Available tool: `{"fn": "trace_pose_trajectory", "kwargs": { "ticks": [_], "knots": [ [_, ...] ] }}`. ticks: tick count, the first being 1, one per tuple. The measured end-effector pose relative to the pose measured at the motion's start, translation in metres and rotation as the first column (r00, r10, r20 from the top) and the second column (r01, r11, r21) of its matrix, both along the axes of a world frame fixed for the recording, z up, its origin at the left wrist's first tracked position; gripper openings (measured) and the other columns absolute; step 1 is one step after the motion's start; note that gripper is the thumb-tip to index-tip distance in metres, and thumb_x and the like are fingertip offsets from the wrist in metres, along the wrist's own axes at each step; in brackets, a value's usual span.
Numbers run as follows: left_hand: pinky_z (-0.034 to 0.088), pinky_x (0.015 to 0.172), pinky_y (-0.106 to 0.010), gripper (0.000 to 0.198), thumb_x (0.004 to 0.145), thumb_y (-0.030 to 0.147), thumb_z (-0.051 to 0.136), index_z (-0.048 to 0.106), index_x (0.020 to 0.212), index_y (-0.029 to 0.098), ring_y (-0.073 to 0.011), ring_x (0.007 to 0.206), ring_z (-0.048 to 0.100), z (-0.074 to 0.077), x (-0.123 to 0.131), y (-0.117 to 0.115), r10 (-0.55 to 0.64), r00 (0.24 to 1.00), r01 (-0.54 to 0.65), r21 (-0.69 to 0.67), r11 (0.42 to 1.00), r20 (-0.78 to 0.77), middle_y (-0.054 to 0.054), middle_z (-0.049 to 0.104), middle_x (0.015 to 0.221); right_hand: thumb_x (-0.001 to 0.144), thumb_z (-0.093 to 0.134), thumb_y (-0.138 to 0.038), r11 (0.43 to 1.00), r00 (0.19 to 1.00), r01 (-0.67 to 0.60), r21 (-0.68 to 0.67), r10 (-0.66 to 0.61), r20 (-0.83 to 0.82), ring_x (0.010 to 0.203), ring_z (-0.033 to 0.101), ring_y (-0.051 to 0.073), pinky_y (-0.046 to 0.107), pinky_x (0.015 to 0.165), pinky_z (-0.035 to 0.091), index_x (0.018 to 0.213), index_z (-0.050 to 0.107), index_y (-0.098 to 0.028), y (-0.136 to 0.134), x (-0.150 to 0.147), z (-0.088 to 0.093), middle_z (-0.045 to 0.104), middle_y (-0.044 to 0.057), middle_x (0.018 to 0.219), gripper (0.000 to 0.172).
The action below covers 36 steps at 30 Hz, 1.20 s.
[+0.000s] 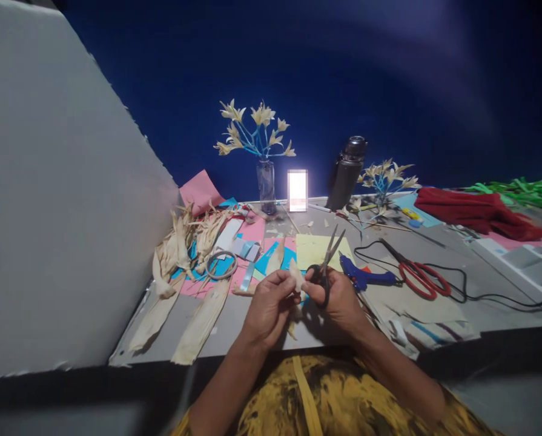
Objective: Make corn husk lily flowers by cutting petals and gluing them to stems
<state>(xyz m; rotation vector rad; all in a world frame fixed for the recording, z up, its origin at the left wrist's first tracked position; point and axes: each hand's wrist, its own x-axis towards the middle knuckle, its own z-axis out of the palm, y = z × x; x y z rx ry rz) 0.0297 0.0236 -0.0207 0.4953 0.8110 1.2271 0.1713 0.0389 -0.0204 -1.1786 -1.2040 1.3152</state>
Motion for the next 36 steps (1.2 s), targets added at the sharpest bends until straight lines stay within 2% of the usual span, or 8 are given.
{"fn": "trace_pose_trajectory", "kwargs": {
  "ticks": [8, 13, 19, 24, 29, 32, 36],
  "knots": [
    [0.043, 0.053, -0.018, 0.026, 0.061, 0.019, 0.085, 0.065, 0.077, 0.013, -0.0069, 0.053, 0.055, 0.004, -0.007, -0.004, -0.045, 0.998, 0.045, 0.011, 0.999, -0.047, -0.001, 0.066, 0.066, 0.064, 0.077, -0.033, 0.998, 0.999, -0.041, -0.037, 0.040, -0.031, 0.060, 0.050, 0.012, 0.024, 0.058, 0.041, 0.081, 0.064, -0.015, -0.002, 0.005, -0.007, 0.059, -0.002, 0.069, 0.028],
    [0.045, 0.055, -0.020, 0.025, 0.067, 0.025, 0.082, 0.065, 0.082, 0.014, -0.0081, 0.055, 0.056, 0.001, -0.007, -0.005, -0.041, 0.997, 0.043, 0.028, 0.999, -0.058, -0.001, 0.066, 0.071, 0.065, 0.075, -0.034, 0.999, 0.999, -0.034, -0.024, 0.035, 0.036, 0.063, 0.053, 0.014, 0.025, 0.059, 0.044, 0.082, 0.064, -0.016, -0.003, 0.004, -0.005, 0.062, 0.001, 0.073, 0.028],
    [0.044, 0.055, -0.020, 0.024, 0.068, 0.025, 0.081, 0.062, 0.076, 0.015, -0.0084, 0.054, 0.054, -0.001, -0.009, -0.004, -0.015, 0.995, 0.017, 0.013, 1.000, -0.103, 0.001, 0.063, 0.067, 0.064, 0.073, -0.035, 0.999, 0.997, -0.032, 0.000, 0.032, 0.069, 0.063, 0.055, 0.015, 0.026, 0.060, 0.045, 0.080, 0.063, -0.016, -0.003, 0.002, -0.004, 0.063, 0.002, 0.073, 0.026],
    [0.045, 0.055, -0.021, 0.026, 0.076, 0.036, 0.075, 0.062, 0.071, 0.014, -0.0092, 0.056, 0.054, 0.002, -0.014, -0.002, -0.052, 0.991, 0.058, 0.047, 0.997, -0.123, 0.000, 0.059, 0.064, 0.064, 0.074, -0.033, 0.997, 0.995, -0.077, -0.015, 0.078, 0.061, 0.062, 0.054, 0.014, 0.026, 0.059, 0.043, 0.080, 0.064, -0.016, -0.003, 0.004, -0.003, 0.062, 0.000, 0.072, 0.026],
    [0.041, 0.051, -0.018, 0.024, 0.068, 0.026, 0.080, 0.058, 0.068, 0.015, -0.0067, 0.049, 0.050, 0.003, -0.015, 0.000, -0.050, 0.984, 0.053, 0.012, 0.999, -0.168, 0.004, 0.055, 0.059, 0.063, 0.075, -0.034, 0.993, 0.993, -0.113, -0.031, 0.114, 0.041, 0.058, 0.050, 0.012, 0.025, 0.056, 0.041, 0.079, 0.064, -0.015, -0.002, 0.005, -0.003, 0.059, -0.001, 0.067, 0.027],
    [0.041, 0.051, -0.018, 0.025, 0.067, 0.025, 0.079, 0.057, 0.067, 0.015, -0.0072, 0.051, 0.050, 0.005, -0.013, 0.001, -0.032, 0.986, 0.035, 0.013, 0.999, -0.166, 0.003, 0.057, 0.058, 0.066, 0.076, -0.038, 0.995, 0.995, -0.095, -0.043, 0.095, 0.005, 0.057, 0.048, 0.012, 0.024, 0.054, 0.040, 0.081, 0.064, -0.016, -0.002, 0.004, -0.008, 0.058, -0.001, 0.067, 0.030],
    [0.038, 0.050, -0.018, 0.025, 0.067, 0.027, 0.080, 0.059, 0.066, 0.014, -0.0060, 0.050, 0.049, 0.008, -0.007, -0.001, -0.073, 0.989, 0.074, 0.010, 0.997, -0.127, 0.000, 0.061, 0.062, 0.066, 0.076, -0.037, 0.995, 0.996, -0.093, -0.032, 0.093, -0.007, 0.057, 0.048, 0.012, 0.024, 0.054, 0.040, 0.079, 0.062, -0.016, -0.004, 0.000, -0.011, 0.058, -0.001, 0.066, 0.028]
  ]
}}
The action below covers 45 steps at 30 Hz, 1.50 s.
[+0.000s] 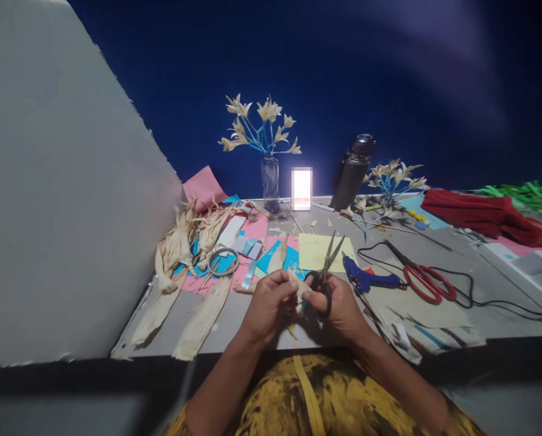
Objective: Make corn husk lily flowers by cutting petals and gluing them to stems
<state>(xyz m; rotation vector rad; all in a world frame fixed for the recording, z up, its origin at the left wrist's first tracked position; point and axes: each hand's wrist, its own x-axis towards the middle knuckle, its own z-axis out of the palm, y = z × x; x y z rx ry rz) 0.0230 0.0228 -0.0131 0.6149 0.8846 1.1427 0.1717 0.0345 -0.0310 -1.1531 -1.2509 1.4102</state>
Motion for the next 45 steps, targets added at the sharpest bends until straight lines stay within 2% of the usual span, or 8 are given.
{"fn": "trace_pose_trajectory", "kwargs": {
  "ticks": [5, 11, 15, 18, 22, 33, 39, 45],
  "knots": [
    [0.039, 0.051, -0.017, 0.023, 0.064, 0.027, 0.083, 0.065, 0.070, 0.014, -0.0037, 0.049, 0.049, -0.001, 0.009, -0.005, 0.025, 1.000, -0.024, 0.027, 0.999, 0.000, -0.001, 0.067, 0.073, 0.065, 0.076, -0.042, 0.995, 0.996, 0.092, -0.027, -0.093, -0.006, 0.057, 0.049, 0.012, 0.024, 0.055, 0.042, 0.076, 0.060, -0.016, -0.003, -0.005, -0.001, 0.059, -0.001, 0.066, 0.033],
    [0.045, 0.056, -0.019, 0.024, 0.062, 0.025, 0.083, 0.061, 0.069, 0.015, -0.0094, 0.057, 0.058, -0.001, 0.008, -0.006, 0.097, 0.995, -0.097, -0.011, 0.995, 0.027, -0.001, 0.067, 0.068, 0.065, 0.077, -0.041, 1.000, 1.000, 0.011, -0.008, -0.011, 0.002, 0.060, 0.050, 0.013, 0.024, 0.058, 0.043, 0.079, 0.060, -0.016, -0.005, -0.005, -0.003, 0.059, -0.001, 0.069, 0.033],
    [0.043, 0.053, -0.020, 0.023, 0.066, 0.026, 0.080, 0.060, 0.071, 0.016, -0.0091, 0.052, 0.055, -0.002, -0.002, -0.003, 0.099, 0.995, -0.098, 0.034, 0.995, -0.017, 0.001, 0.062, 0.060, 0.070, 0.072, -0.052, 0.985, 0.984, -0.170, -0.031, 0.172, 0.043, 0.062, 0.050, 0.014, 0.024, 0.057, 0.042, 0.075, 0.059, -0.016, -0.008, -0.002, -0.004, 0.057, 0.000, 0.067, 0.039],
    [0.043, 0.054, -0.020, 0.021, 0.068, 0.027, 0.077, 0.059, 0.072, 0.016, -0.0092, 0.052, 0.054, -0.004, -0.010, -0.001, 0.098, 0.992, -0.090, 0.085, 0.992, -0.086, 0.001, 0.062, 0.059, 0.077, 0.062, -0.064, 0.934, 0.936, -0.351, -0.069, 0.352, 0.013, 0.060, 0.050, 0.014, 0.024, 0.056, 0.041, 0.072, 0.057, -0.017, -0.013, 0.002, -0.005, 0.056, 0.000, 0.065, 0.048],
    [0.042, 0.053, -0.021, 0.018, 0.070, 0.027, 0.074, 0.059, 0.071, 0.017, -0.0095, 0.052, 0.054, -0.005, -0.014, 0.001, 0.092, 0.985, -0.074, 0.124, 0.990, -0.148, 0.001, 0.063, 0.060, 0.074, 0.061, -0.073, 0.882, 0.884, -0.467, -0.059, 0.465, -0.049, 0.059, 0.052, 0.015, 0.025, 0.056, 0.042, 0.075, 0.058, -0.017, -0.019, 0.005, -0.003, 0.058, 0.002, 0.065, 0.056],
    [0.042, 0.050, -0.020, 0.013, 0.071, 0.021, 0.069, 0.057, 0.067, 0.017, -0.0102, 0.049, 0.056, 0.006, -0.012, 0.000, 0.086, 0.978, -0.057, 0.153, 0.987, -0.189, 0.003, 0.060, 0.056, 0.076, 0.065, -0.062, 0.885, 0.888, -0.459, -0.075, 0.458, -0.025, 0.053, 0.041, 0.011, 0.022, 0.049, 0.032, 0.065, 0.052, -0.018, -0.020, 0.006, 0.002, 0.048, -0.003, 0.058, 0.048],
    [0.042, 0.050, -0.021, 0.012, 0.069, 0.020, 0.069, 0.058, 0.066, 0.017, -0.0093, 0.048, 0.052, 0.012, -0.014, 0.001, 0.072, 0.980, -0.041, 0.165, 0.985, -0.185, 0.002, 0.060, 0.056, 0.077, 0.065, -0.065, 0.882, 0.889, -0.458, -0.109, 0.453, -0.068, 0.048, 0.036, 0.008, 0.023, 0.047, 0.025, 0.062, 0.051, -0.017, -0.023, 0.006, -0.010, 0.048, -0.004, 0.053, 0.052],
    [0.040, 0.048, -0.020, 0.012, 0.068, 0.019, 0.069, 0.058, 0.065, 0.016, -0.0080, 0.044, 0.049, 0.014, -0.013, 0.000, 0.067, 0.984, -0.041, 0.156, 0.987, -0.165, 0.004, 0.059, 0.054, 0.076, 0.065, -0.067, 0.891, 0.899, -0.439, -0.118, 0.435, -0.057, 0.047, 0.037, 0.008, 0.023, 0.047, 0.025, 0.061, 0.052, -0.016, -0.023, 0.005, -0.017, 0.049, -0.003, 0.050, 0.055]
  ]
}}
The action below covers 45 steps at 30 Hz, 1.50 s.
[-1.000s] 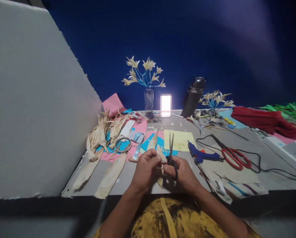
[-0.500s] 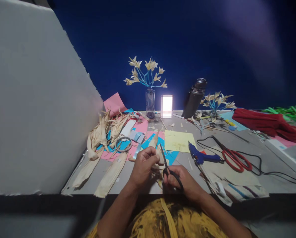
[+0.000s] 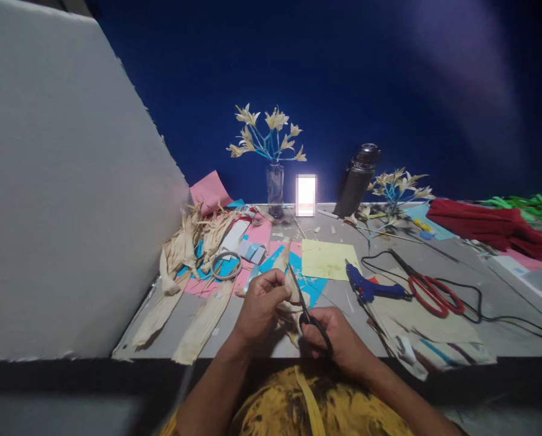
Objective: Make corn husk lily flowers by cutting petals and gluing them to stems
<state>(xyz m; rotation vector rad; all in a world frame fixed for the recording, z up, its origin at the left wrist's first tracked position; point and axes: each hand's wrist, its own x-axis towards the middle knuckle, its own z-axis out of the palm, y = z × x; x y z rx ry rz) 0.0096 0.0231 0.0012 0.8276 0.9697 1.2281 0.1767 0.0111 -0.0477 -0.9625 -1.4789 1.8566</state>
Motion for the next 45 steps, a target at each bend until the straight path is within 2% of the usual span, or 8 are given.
{"fn": "trace_pose_trajectory", "kwargs": {
  "ticks": [12, 17, 23, 27, 32, 36, 40, 45],
  "knots": [
    [0.046, 0.054, -0.026, 0.010, 0.071, 0.017, 0.064, 0.055, 0.067, 0.017, -0.0154, 0.053, 0.060, -0.003, -0.006, 0.003, -0.091, 0.996, 0.091, 0.012, 0.996, 0.001, -0.002, 0.067, 0.060, 0.077, 0.069, -0.051, 0.999, 0.995, 0.030, -0.030, -0.027, 0.094, 0.042, 0.036, 0.007, 0.022, 0.043, 0.023, 0.055, 0.052, -0.016, -0.002, 0.002, 0.000, 0.050, -0.003, 0.045, 0.044],
    [0.046, 0.055, -0.026, 0.009, 0.069, 0.016, 0.063, 0.055, 0.066, 0.016, -0.0150, 0.053, 0.060, 0.001, -0.005, 0.002, -0.108, 0.994, 0.108, 0.011, 0.994, -0.012, -0.003, 0.067, 0.061, 0.077, 0.067, -0.059, 1.000, 0.994, 0.026, -0.018, -0.024, 0.108, 0.042, 0.036, 0.008, 0.022, 0.043, 0.022, 0.053, 0.052, -0.016, -0.004, 0.005, -0.003, 0.050, -0.002, 0.044, 0.052],
    [0.048, 0.056, -0.028, 0.014, 0.073, 0.022, 0.067, 0.054, 0.070, 0.017, -0.0184, 0.058, 0.064, -0.003, -0.004, 0.001, -0.094, 0.995, 0.093, -0.017, 0.995, -0.019, -0.004, 0.068, 0.062, 0.082, 0.058, -0.069, 0.998, 0.995, 0.057, 0.001, -0.056, -0.081, 0.051, 0.043, 0.009, 0.022, 0.050, 0.031, 0.070, 0.057, -0.015, -0.003, 0.005, -0.001, 0.056, 0.000, 0.057, 0.056],
    [0.040, 0.051, -0.023, 0.014, 0.076, 0.025, 0.066, 0.054, 0.075, 0.017, -0.0115, 0.047, 0.053, -0.004, -0.004, 0.002, -0.076, 0.997, 0.075, -0.026, 0.997, -0.029, -0.001, 0.064, 0.054, 0.078, 0.062, -0.071, 0.995, 0.993, 0.101, 0.000, -0.101, -0.069, 0.054, 0.044, 0.010, 0.022, 0.052, 0.033, 0.072, 0.057, -0.016, -0.001, 0.004, 0.003, 0.056, -0.001, 0.059, 0.056],
    [0.038, 0.054, -0.023, 0.014, 0.073, 0.022, 0.067, 0.055, 0.071, 0.016, -0.0092, 0.046, 0.048, 0.000, -0.006, 0.003, -0.090, 0.995, 0.092, -0.041, 0.995, 0.053, 0.003, 0.055, 0.049, 0.075, 0.060, -0.075, 0.999, 0.998, 0.029, 0.015, -0.028, -0.052, 0.056, 0.049, 0.012, 0.023, 0.054, 0.036, 0.072, 0.058, -0.015, -0.001, 0.007, 0.006, 0.058, 0.001, 0.062, 0.060],
    [0.039, 0.056, -0.024, 0.015, 0.066, 0.018, 0.069, 0.054, 0.064, 0.016, -0.0073, 0.044, 0.043, 0.001, -0.013, 0.005, -0.189, 0.971, 0.198, -0.045, 0.979, 0.147, 0.006, 0.048, 0.045, 0.073, 0.062, -0.076, 0.995, 0.994, -0.095, 0.024, 0.096, -0.053, 0.054, 0.050, 0.012, 0.022, 0.051, 0.035, 0.074, 0.060, -0.014, -0.002, 0.016, 0.003, 0.060, 0.002, 0.062, 0.062],
    [0.035, 0.048, -0.022, 0.011, 0.061, 0.017, 0.068, 0.058, 0.065, 0.015, -0.0080, 0.041, 0.043, 0.001, -0.024, 0.010, -0.336, 0.940, 0.340, -0.082, 0.937, 0.062, 0.003, 0.052, 0.045, 0.072, 0.065, -0.074, 0.979, 0.978, -0.200, -0.037, 0.197, -0.072, 0.051, 0.050, 0.011, 0.021, 0.048, 0.035, 0.075, 0.061, -0.012, -0.004, 0.025, 0.001, 0.059, 0.002, 0.060, 0.062],
    [0.031, 0.041, -0.020, 0.012, 0.058, 0.020, 0.068, 0.060, 0.064, 0.014, -0.0086, 0.039, 0.046, -0.001, -0.035, 0.019, -0.426, 0.901, 0.418, -0.094, 0.903, -0.085, -0.001, 0.060, 0.050, 0.067, 0.067, -0.076, 0.967, 0.968, -0.250, -0.045, 0.248, -0.039, 0.050, 0.046, 0.010, 0.019, 0.046, 0.033, 0.069, 0.058, -0.012, -0.003, 0.031, 0.007, 0.055, 0.001, 0.057, 0.065]
  ]
}}
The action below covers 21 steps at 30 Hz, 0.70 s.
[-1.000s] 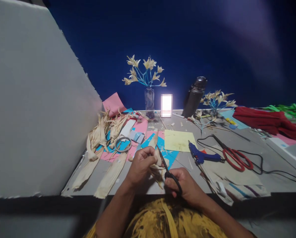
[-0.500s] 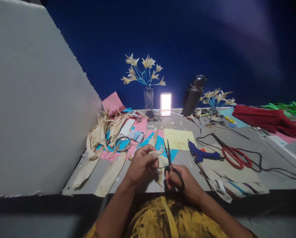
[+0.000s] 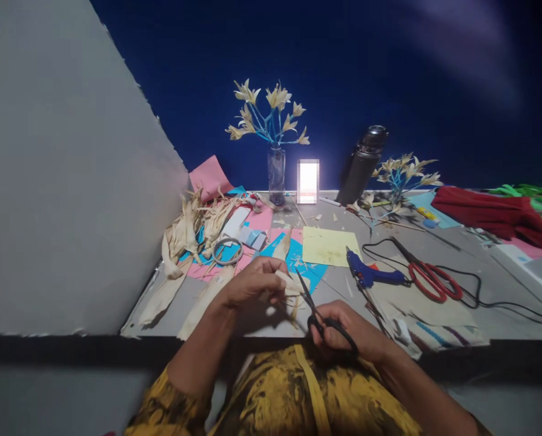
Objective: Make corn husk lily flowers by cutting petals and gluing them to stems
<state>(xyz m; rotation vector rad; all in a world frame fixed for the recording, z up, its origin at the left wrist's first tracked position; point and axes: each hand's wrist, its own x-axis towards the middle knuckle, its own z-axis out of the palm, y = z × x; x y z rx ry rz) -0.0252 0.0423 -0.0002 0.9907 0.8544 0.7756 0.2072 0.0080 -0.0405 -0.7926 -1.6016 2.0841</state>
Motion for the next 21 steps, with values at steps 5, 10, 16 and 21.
{"fn": "trace_pose_trajectory", "kwargs": {
  "ticks": [5, 10, 16, 21],
  "knots": [
    [0.032, 0.041, -0.020, 0.010, 0.062, 0.020, 0.067, 0.059, 0.064, 0.014, -0.0085, 0.040, 0.047, -0.0020, -0.0047, 0.0045, -0.050, 0.998, 0.050, 0.021, 0.999, -0.028, -0.002, 0.062, 0.054, 0.064, 0.072, -0.073, 0.999, 0.998, -0.011, -0.037, 0.014, 0.069, 0.048, 0.042, 0.009, 0.019, 0.044, 0.028, 0.064, 0.054, -0.014, 0.0017, 0.0012, 0.0079, 0.051, -0.002, 0.053, 0.062],
    [0.034, 0.042, -0.020, 0.011, 0.062, 0.020, 0.067, 0.057, 0.064, 0.015, -0.0094, 0.040, 0.048, 0.0004, -0.0059, 0.0038, -0.050, 0.998, 0.050, 0.004, 0.999, -0.024, -0.002, 0.062, 0.052, 0.064, 0.072, -0.072, 0.999, 0.993, -0.013, -0.035, 0.017, 0.115, 0.046, 0.045, 0.010, 0.020, 0.044, 0.029, 0.065, 0.058, -0.014, 0.0034, 0.0008, 0.0088, 0.055, -0.001, 0.052, 0.059],
    [0.032, 0.041, -0.019, 0.008, 0.060, 0.018, 0.065, 0.058, 0.062, 0.015, -0.0088, 0.039, 0.048, 0.0047, -0.0062, 0.0040, -0.048, 0.996, 0.049, 0.000, 0.999, -0.072, -0.003, 0.063, 0.051, 0.070, 0.073, -0.059, 1.000, 0.984, -0.011, -0.013, 0.013, 0.180, 0.045, 0.045, 0.010, 0.019, 0.043, 0.026, 0.061, 0.056, -0.015, 0.0048, 0.0002, 0.0062, 0.056, -0.001, 0.050, 0.048],
    [0.034, 0.041, -0.019, 0.010, 0.061, 0.019, 0.067, 0.058, 0.063, 0.015, -0.0090, 0.038, 0.049, 0.0046, -0.0082, 0.0057, -0.052, 0.995, 0.053, 0.004, 0.999, -0.083, -0.003, 0.063, 0.050, 0.071, 0.074, -0.055, 1.000, 0.977, 0.004, -0.012, -0.002, 0.213, 0.043, 0.040, 0.008, 0.020, 0.042, 0.023, 0.058, 0.052, -0.016, 0.0044, 0.0001, 0.0048, 0.053, -0.003, 0.047, 0.046]
  ]
}}
